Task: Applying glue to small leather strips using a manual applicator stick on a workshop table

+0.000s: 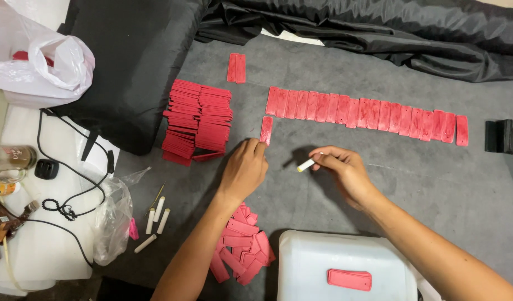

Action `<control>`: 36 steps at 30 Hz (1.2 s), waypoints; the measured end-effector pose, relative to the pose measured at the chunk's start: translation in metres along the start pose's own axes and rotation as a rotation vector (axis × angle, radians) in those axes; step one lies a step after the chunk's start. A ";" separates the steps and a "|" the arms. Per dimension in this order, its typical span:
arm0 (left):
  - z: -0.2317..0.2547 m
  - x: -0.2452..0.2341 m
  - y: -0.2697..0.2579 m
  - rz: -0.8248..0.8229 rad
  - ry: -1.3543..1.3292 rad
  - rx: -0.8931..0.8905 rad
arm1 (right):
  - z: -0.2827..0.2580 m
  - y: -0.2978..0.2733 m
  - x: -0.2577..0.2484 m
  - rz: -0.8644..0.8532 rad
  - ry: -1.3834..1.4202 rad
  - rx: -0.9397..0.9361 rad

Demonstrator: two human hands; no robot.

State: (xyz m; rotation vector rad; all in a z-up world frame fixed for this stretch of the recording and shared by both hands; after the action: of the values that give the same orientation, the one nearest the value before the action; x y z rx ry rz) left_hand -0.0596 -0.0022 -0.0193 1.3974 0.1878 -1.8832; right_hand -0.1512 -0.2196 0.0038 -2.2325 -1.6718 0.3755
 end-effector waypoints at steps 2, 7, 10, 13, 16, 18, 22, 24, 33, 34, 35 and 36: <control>-0.001 0.001 0.001 0.010 0.006 -0.006 | -0.007 -0.009 -0.011 0.020 0.003 -0.016; -0.002 0.004 -0.001 0.018 0.018 -0.012 | -0.014 -0.033 -0.038 0.071 0.046 -0.067; -0.003 0.003 -0.004 0.025 -0.046 -0.016 | -0.020 -0.053 -0.053 0.112 0.079 -0.132; 0.000 -0.001 -0.008 0.030 -0.058 -0.012 | -0.020 -0.074 -0.069 0.147 0.108 -0.160; 0.013 -0.018 -0.016 0.059 -0.103 -0.028 | -0.025 -0.103 -0.089 0.187 0.149 -0.197; 0.028 -0.042 -0.025 0.149 -0.215 -0.127 | -0.033 -0.125 -0.100 0.178 0.201 -0.087; 0.056 -0.072 -0.066 0.135 -0.216 -0.117 | -0.027 -0.172 -0.107 0.212 0.252 -0.150; 0.068 -0.080 -0.095 0.062 -0.220 -0.159 | -0.019 -0.197 -0.107 0.230 0.314 -0.192; 0.102 -0.077 -0.178 0.052 0.002 -0.118 | 0.018 -0.294 -0.099 0.232 0.414 -0.322; 0.102 -0.073 -0.182 0.056 0.002 -0.124 | 0.023 -0.302 -0.100 0.226 0.410 -0.321; 0.104 -0.069 -0.186 0.074 0.037 -0.099 | 0.029 -0.310 -0.103 0.250 0.425 -0.307; 0.105 -0.065 -0.188 0.089 0.073 -0.071 | 0.036 -0.318 -0.105 0.278 0.442 -0.294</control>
State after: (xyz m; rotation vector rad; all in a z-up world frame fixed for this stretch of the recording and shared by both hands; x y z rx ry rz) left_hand -0.2546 0.1045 0.0192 1.4044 0.2217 -1.7382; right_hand -0.4729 -0.2339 0.1031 -2.5266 -1.2521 -0.3069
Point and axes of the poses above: each hand's wrist, its own y-axis towards the middle knuckle, its own x-axis out of the palm, z = x × y, the point moved 4 cm from there along y, towards the middle knuckle, and after that the axes turned 9 degrees about -y, right-handed, at the moved point
